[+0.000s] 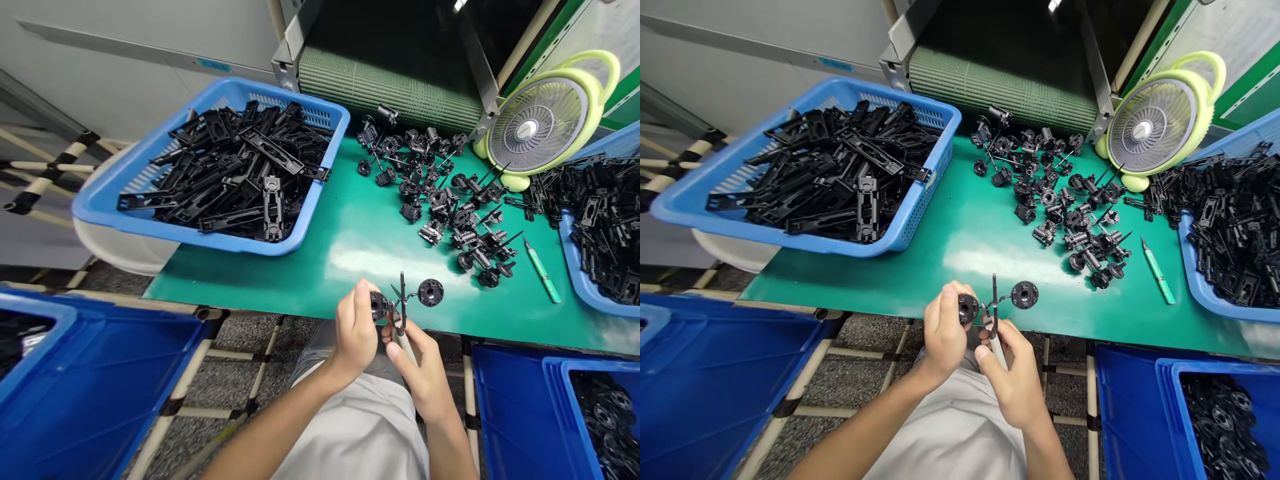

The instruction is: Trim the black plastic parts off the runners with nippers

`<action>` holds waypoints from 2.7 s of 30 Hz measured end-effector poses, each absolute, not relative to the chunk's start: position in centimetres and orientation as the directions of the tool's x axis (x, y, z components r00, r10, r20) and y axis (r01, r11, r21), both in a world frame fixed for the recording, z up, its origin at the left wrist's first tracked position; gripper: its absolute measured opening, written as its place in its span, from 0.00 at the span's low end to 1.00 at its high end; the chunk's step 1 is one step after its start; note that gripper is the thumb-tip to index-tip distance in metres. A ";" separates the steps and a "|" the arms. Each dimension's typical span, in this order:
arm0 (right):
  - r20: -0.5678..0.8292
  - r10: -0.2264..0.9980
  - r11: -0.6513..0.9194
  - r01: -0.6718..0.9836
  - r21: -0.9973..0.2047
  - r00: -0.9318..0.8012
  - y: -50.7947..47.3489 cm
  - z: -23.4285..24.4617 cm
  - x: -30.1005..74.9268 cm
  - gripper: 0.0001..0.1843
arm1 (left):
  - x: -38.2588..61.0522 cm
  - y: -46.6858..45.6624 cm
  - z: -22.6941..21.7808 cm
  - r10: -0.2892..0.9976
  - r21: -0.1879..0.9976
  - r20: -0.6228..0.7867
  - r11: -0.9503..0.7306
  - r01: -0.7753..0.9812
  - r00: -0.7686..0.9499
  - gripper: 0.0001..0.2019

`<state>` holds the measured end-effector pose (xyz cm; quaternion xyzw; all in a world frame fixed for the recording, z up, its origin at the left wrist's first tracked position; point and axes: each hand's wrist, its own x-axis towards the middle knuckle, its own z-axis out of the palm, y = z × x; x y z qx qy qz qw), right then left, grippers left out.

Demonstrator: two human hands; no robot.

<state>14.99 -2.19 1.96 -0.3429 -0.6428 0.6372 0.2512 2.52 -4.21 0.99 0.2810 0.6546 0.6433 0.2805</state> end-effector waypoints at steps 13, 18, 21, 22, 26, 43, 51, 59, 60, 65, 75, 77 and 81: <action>-0.249 0.748 -0.147 0.212 -0.966 -0.615 -0.5 2.5 15.0 0.09 | 2.6 -3.5 0.8 0.742 0.973 0.174 -0.027 0.230 -0.648 0.19; -0.282 0.720 -0.155 0.249 -0.956 -0.634 2.4 2.3 13.0 0.10 | 1.4 -1.3 0.6 0.678 0.931 0.242 0.039 0.362 -0.694 0.17; -0.296 0.683 -0.116 0.302 -0.946 -0.668 4.7 2.2 12.4 0.11 | -0.1 -0.2 0.7 0.633 0.909 0.266 0.086 0.407 -0.728 0.17; -0.305 0.670 -0.109 0.317 -0.942 -0.676 5.4 2.1 12.8 0.11 | -0.8 -0.1 0.8 0.616 0.909 0.265 0.097 0.405 -0.742 0.18; -0.300 0.640 -0.218 0.206 -0.954 -0.708 6.8 1.1 16.5 0.16 | -3.0 -0.8 0.7 0.675 0.949 0.127 0.130 0.287 -0.727 0.19; -0.197 0.811 -0.273 -0.058 -0.960 -0.550 4.5 -0.5 20.2 0.19 | -1.7 2.8 1.9 0.936 0.862 -0.116 0.262 0.435 -0.333 0.13; -0.189 0.757 -0.003 0.286 -0.958 -0.625 1.3 2.4 19.2 0.11 | -0.4 -2.2 4.1 0.950 0.988 -0.134 0.148 0.031 -0.282 0.11; -0.143 0.713 0.008 0.212 -0.977 -0.686 1.5 3.0 18.2 0.13 | -0.5 -3.1 4.2 0.954 0.989 -0.068 0.102 0.104 -0.290 0.09; -0.154 0.711 -0.006 0.213 -0.977 -0.686 1.4 3.0 18.2 0.12 | -0.4 -3.2 4.1 0.948 0.989 -0.069 0.106 0.101 -0.312 0.10; -0.214 0.716 -0.113 0.191 -0.975 -0.665 0.7 3.2 17.7 0.12 | -0.1 -3.4 3.9 0.937 0.990 -0.048 0.091 0.110 -0.346 0.09; -0.255 0.724 -0.123 0.244 -0.962 -0.641 0.7 3.2 16.9 0.11 | 0.0 -3.7 4.7 0.934 0.986 -0.125 0.153 0.059 -0.333 0.07; -0.261 0.730 -0.124 0.254 -0.959 -0.631 1.0 3.0 16.7 0.12 | 0.1 -3.5 4.6 0.928 0.987 -0.127 0.155 0.052 -0.351 0.08; -0.281 0.744 -0.141 0.269 -0.953 -0.607 2.8 2.7 15.2 0.09 | -0.3 -2.4 4.1 0.891 0.987 -0.140 0.161 0.012 -0.432 0.08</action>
